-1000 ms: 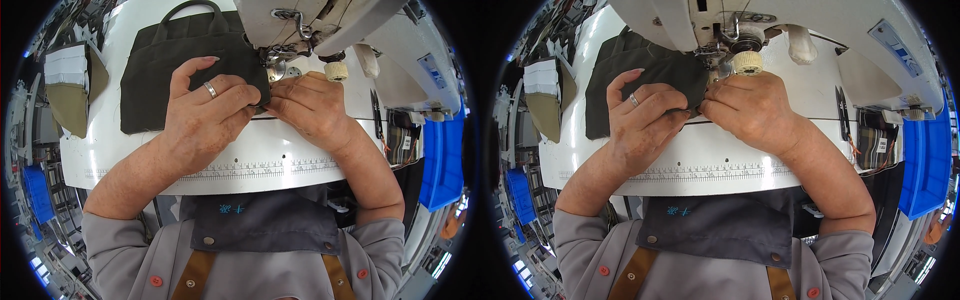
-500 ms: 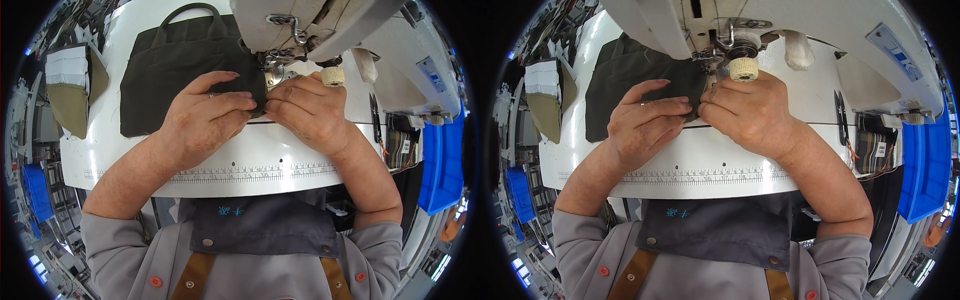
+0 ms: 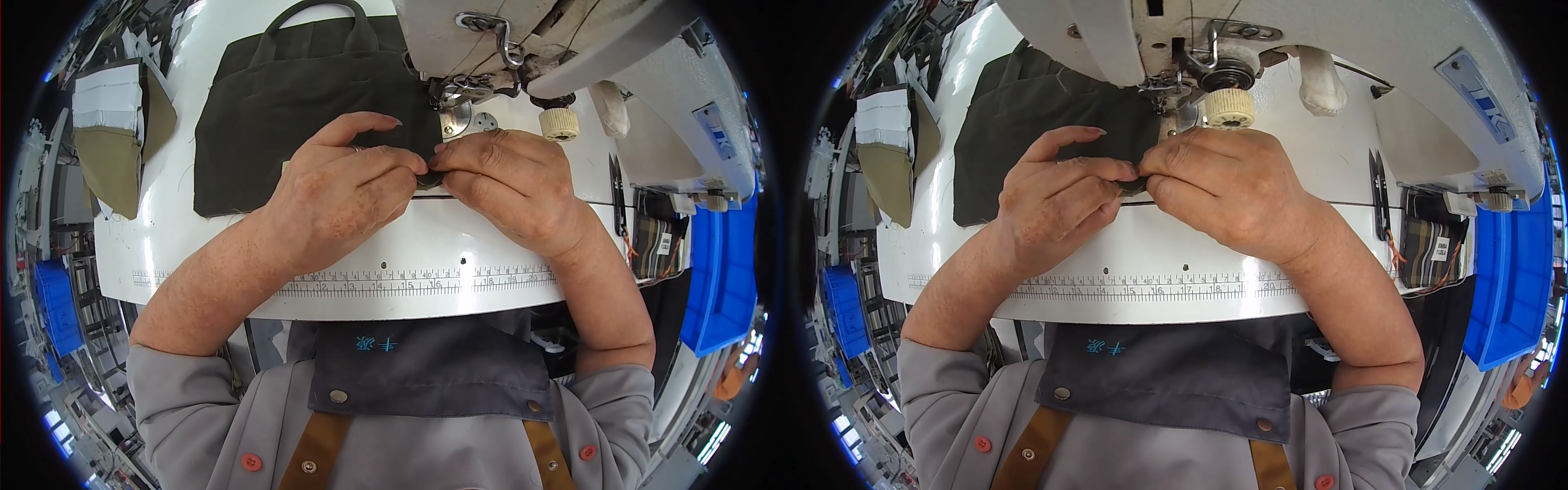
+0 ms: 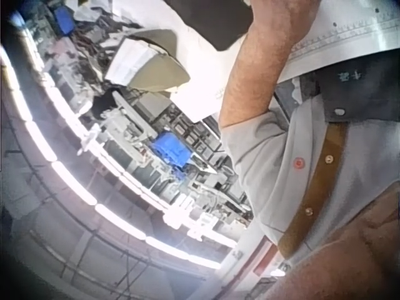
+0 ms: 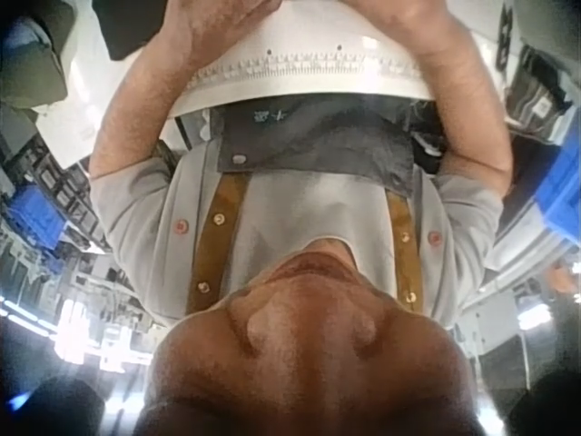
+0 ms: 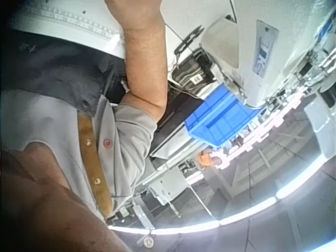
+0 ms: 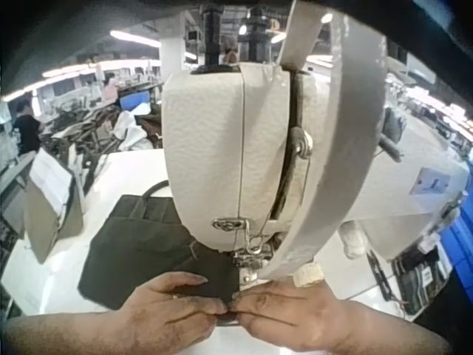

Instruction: Sewing the seams of green canvas bags using an industrial sewing machine.

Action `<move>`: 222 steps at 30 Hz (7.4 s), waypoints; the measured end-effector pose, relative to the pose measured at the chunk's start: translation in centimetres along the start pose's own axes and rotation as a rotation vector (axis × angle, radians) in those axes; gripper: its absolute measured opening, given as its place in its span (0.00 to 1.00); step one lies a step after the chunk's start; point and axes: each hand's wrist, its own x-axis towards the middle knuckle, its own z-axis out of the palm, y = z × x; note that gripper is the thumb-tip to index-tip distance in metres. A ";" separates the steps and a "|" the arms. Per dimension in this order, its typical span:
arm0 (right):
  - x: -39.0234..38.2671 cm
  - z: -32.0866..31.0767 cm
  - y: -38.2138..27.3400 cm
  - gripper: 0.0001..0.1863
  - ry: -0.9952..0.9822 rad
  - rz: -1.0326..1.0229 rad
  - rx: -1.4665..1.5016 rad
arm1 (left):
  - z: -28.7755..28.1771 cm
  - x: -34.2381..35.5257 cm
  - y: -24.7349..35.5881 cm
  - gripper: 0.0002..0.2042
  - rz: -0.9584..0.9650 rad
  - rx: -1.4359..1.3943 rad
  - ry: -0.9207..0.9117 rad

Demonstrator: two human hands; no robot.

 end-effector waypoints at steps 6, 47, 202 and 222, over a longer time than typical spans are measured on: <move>-0.1 -0.2 -0.2 0.10 -0.019 0.065 0.051 | 0.3 -0.2 -0.3 0.06 0.036 -0.013 0.036; -0.8 0.2 0.6 0.10 -0.144 0.395 -0.053 | 0.2 0.8 -5.3 0.21 0.015 -0.007 -0.276; -0.7 -1.5 -6.6 0.26 -0.348 0.401 -0.110 | 1.5 0.6 0.9 0.24 -0.365 0.121 -0.311; -6.1 -2.2 -13.6 0.17 -0.132 0.355 0.022 | -2.6 -3.5 9.7 0.37 -0.197 -0.052 -0.561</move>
